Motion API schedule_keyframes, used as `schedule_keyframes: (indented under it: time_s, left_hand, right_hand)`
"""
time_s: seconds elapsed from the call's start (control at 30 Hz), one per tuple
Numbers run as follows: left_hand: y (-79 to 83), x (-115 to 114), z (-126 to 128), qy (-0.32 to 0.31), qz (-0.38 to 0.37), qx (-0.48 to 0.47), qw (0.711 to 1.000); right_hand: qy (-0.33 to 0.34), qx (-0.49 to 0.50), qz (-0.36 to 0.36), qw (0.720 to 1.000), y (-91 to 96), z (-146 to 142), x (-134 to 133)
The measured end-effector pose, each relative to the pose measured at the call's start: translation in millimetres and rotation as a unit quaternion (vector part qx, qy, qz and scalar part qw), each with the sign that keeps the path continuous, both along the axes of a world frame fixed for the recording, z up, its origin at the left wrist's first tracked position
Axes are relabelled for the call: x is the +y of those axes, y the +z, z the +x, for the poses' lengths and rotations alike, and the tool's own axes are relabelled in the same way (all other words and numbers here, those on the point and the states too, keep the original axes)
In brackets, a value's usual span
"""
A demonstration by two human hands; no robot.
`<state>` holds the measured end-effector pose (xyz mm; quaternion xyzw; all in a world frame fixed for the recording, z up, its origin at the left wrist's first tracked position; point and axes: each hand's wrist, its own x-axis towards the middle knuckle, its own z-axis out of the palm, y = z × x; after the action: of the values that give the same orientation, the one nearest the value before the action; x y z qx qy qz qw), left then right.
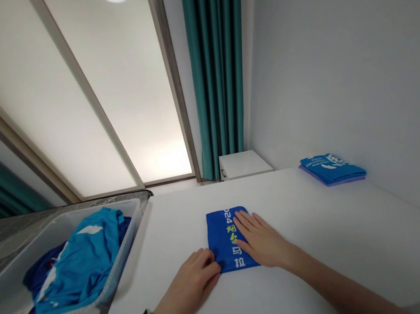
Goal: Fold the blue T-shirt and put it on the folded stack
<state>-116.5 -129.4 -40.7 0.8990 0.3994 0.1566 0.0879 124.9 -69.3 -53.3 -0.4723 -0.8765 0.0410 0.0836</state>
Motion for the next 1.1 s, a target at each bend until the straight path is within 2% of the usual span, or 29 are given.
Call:
schedule_keyframes:
  time_s: [0.13, 0.23, 0.33, 0.43, 0.47, 0.6, 0.77, 0.9, 1.1]
  left_hand:
    - [4.5, -3.8, 4.0, 0.0, 0.028, 0.018, 0.999]
    - [9.6, -2.7, 3.7, 0.02, 0.005, -0.019, 1.0]
    - [14.0, 8.4, -3.9, 0.094, -0.046, -0.109, 0.989]
    - [16.9, 30.8, -15.3, 0.173, -0.109, -0.168, 0.964]
    - [17.1, 40.2, -18.6, 0.181, -0.133, -0.162, 0.961]
    - [11.8, 80.8, -22.3, 0.203, -0.145, -0.104, 0.963]
    - [-0.8, 117.5, -7.4, 0.226, -0.105, -0.077, 0.965]
    - [-6.8, 128.4, 3.7, 0.24, -0.096, -0.064, 0.964]
    - [-10.5, 131.3, 5.6, 0.253, -0.102, -0.057, 0.961]
  right_hand:
    - [-0.009, 0.005, -0.028, 1.0, -9.8, 2.6, 5.4]
    - [-0.007, 0.036, -0.051, 0.998, -15.6, 5.9, 8.1]
    - [0.003, 0.096, -0.078, 0.992, -21.6, 9.8, 13.7]
    - [-0.005, 0.182, -0.065, 0.981, -26.2, 14.4, 24.9]
    - [-0.011, 0.209, -0.052, 0.976, -26.9, 15.9, 29.9]
    - [-0.02, 0.269, -0.039, 0.962, -25.9, 21.0, 53.2]
    - [-0.026, 0.267, -0.069, 0.961, -21.5, 20.8, 78.1]
    - [-0.041, 0.243, -0.059, 0.967, -19.9, 14.1, 89.0]
    - [-0.049, 0.229, -0.039, 0.971, -24.7, 4.8, 100.3]
